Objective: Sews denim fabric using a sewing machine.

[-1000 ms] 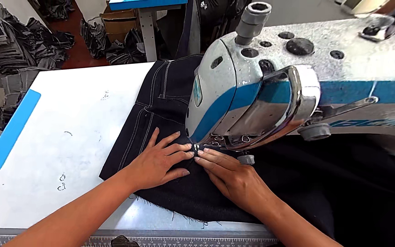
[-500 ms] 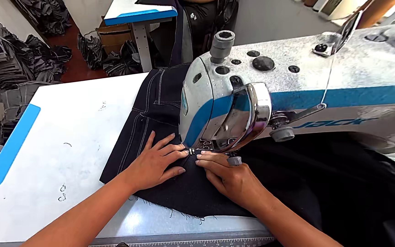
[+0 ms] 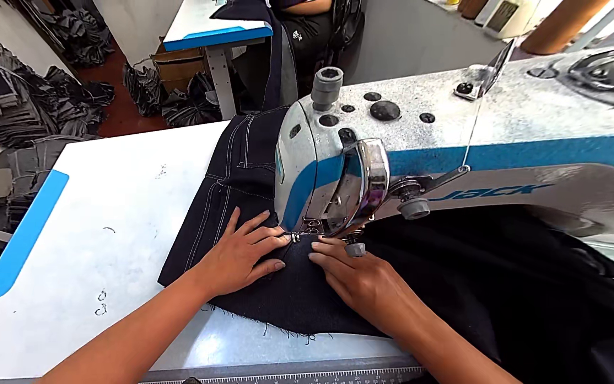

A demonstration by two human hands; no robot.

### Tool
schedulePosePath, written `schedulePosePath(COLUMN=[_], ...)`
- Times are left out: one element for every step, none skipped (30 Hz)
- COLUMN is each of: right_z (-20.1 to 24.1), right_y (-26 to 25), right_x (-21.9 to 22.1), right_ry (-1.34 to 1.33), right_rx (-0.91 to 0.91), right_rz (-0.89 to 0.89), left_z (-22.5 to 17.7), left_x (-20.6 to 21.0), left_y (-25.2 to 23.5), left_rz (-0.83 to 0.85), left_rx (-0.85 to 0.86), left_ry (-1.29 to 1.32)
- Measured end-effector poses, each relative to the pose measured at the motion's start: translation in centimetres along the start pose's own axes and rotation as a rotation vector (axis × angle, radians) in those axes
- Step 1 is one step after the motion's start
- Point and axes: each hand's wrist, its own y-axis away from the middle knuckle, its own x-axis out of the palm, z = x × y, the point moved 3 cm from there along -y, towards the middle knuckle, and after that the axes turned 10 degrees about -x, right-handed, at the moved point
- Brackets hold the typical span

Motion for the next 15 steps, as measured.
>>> schedulePosePath(right_z=[0.5, 1.0, 1.1, 0.9, 0.3, -0.6, -1.6, -2.7, -3.7, -4.9, -6.0, -7.0, -8.1, -9.1, -10.2], right_y=[0.4, 1.0, 1.9, 3.1, 4.4, 5.7, 6.8, 7.5, 7.7, 7.3, 6.4, 5.2, 3.6, 1.8, 0.0], right_x=[-1.3, -2.9, -4.5, -5.9, -6.8, -7.1, -6.6, -5.9, -5.0, -4.3, -3.6, -3.0, -2.5, -2.1, -1.8], right_ry=[0.056, 0.121, 0.19, 0.233, 0.239, 0.227, 0.202, 0.169, 0.152, 0.142, 0.14, 0.135, 0.111, 0.074, 0.012], right_rx=[0.05, 0.124, 0.211, 0.299, 0.375, 0.432, 0.465, 0.478, 0.47, 0.455, 0.439, 0.419, 0.403, 0.378, 0.356], right_rz=[0.016, 0.038, 0.07, 0.116, 0.168, 0.204, 0.223, 0.226, 0.218, 0.216, 0.228, 0.258, 0.32, 0.404, 0.493], left_z=[0.2, 0.6, 1.0, 1.4, 1.9, 2.3, 2.8, 3.2, 3.4, 3.3, 2.8, 1.7, 0.2, -1.7, -3.6], left_x=[-0.3, -0.8, -1.3, -1.8, -2.2, -2.5, -2.5, -2.2, -1.8, -1.3, -1.0, -0.6, -0.1, 0.5, 1.1], left_y=[-0.1, -0.4, -0.8, -1.2, -1.8, -2.3, -2.8, -3.1, -3.0, -2.6, -1.8, -0.8, 0.2, 1.1, 1.7], left_rz=[0.032, 0.075, 0.114, 0.13, 0.143, 0.153, 0.16, 0.157, 0.142, 0.124, 0.109, 0.101, 0.09, 0.071, 0.056], left_rx=[0.022, 0.066, 0.132, 0.225, 0.326, 0.423, 0.502, 0.548, 0.546, 0.494, 0.397, 0.264, 0.11, -0.05, -0.199], left_ry=[-0.015, -0.062, -0.122, -0.173, -0.224, -0.255, -0.262, -0.243, -0.207, -0.172, -0.153, -0.146, -0.147, -0.158, -0.172])
